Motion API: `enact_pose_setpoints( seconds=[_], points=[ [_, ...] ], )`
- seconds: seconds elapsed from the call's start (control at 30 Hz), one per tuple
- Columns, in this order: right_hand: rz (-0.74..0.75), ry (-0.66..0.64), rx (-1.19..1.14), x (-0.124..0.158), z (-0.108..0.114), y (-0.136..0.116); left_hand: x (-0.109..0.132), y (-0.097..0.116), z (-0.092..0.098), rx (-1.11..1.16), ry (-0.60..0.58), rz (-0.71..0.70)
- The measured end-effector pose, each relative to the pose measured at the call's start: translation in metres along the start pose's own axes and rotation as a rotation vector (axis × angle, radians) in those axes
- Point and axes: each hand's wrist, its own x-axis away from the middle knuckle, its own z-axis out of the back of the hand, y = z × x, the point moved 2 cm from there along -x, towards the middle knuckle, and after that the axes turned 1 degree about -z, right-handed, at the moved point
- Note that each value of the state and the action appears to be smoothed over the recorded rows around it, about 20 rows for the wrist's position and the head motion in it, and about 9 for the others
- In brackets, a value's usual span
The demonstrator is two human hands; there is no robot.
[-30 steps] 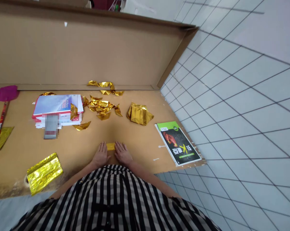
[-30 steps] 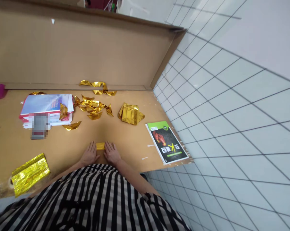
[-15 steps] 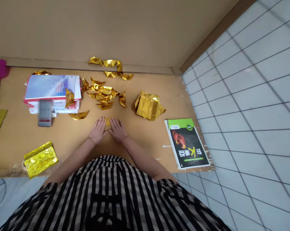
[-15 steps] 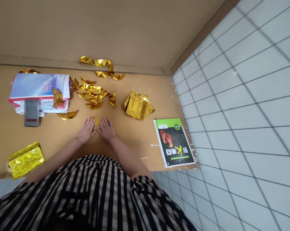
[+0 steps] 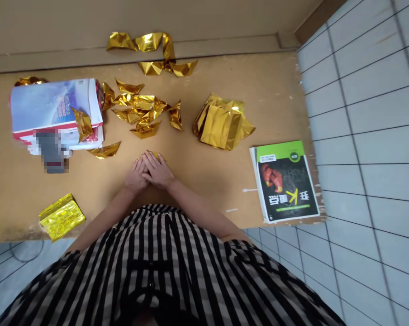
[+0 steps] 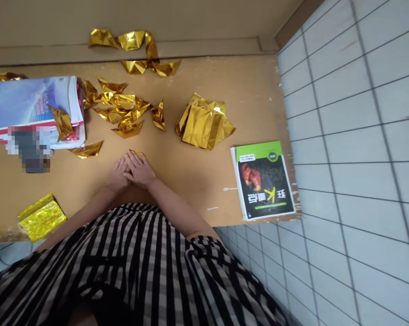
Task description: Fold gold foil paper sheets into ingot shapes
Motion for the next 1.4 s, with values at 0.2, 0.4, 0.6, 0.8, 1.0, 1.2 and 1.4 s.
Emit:
enact_pose_setpoints(
  seconds=[0.2, 0.4, 0.6, 0.8, 1.0, 1.2, 1.4],
  points=[
    [-0.070, -0.041, 0.020, 0.018, -0.001, 0.022, 0.002, 0.004, 0.004, -0.006, 0.054, -0.022],
    [-0.120, -0.075, 0.025, 0.026, -0.003, 0.029, 0.002, 0.007, 0.010, 0.025, 0.085, -0.004],
    [-0.095, -0.061, 0.042, 0.024, -0.002, 0.029, -0.013, 0.018, 0.014, 0.045, 0.070, -0.046],
    [-0.115, -0.052, 0.045, 0.021, 0.001, 0.028, -0.010, 0.009, 0.012, 0.028, 0.040, -0.055],
    [-0.109, 0.004, 0.032, 0.018, -0.001, 0.032, 0.006, -0.011, 0.009, 0.038, 0.071, -0.011],
    [-0.128, 0.116, 0.033, 0.018, -0.007, 0.034, 0.008, -0.010, 0.000, 0.080, 0.133, 0.015],
    [-0.065, 0.181, 0.104, 0.033, -0.006, 0.033, 0.019, 0.001, -0.015, 0.103, 0.252, -0.007]
  ],
)
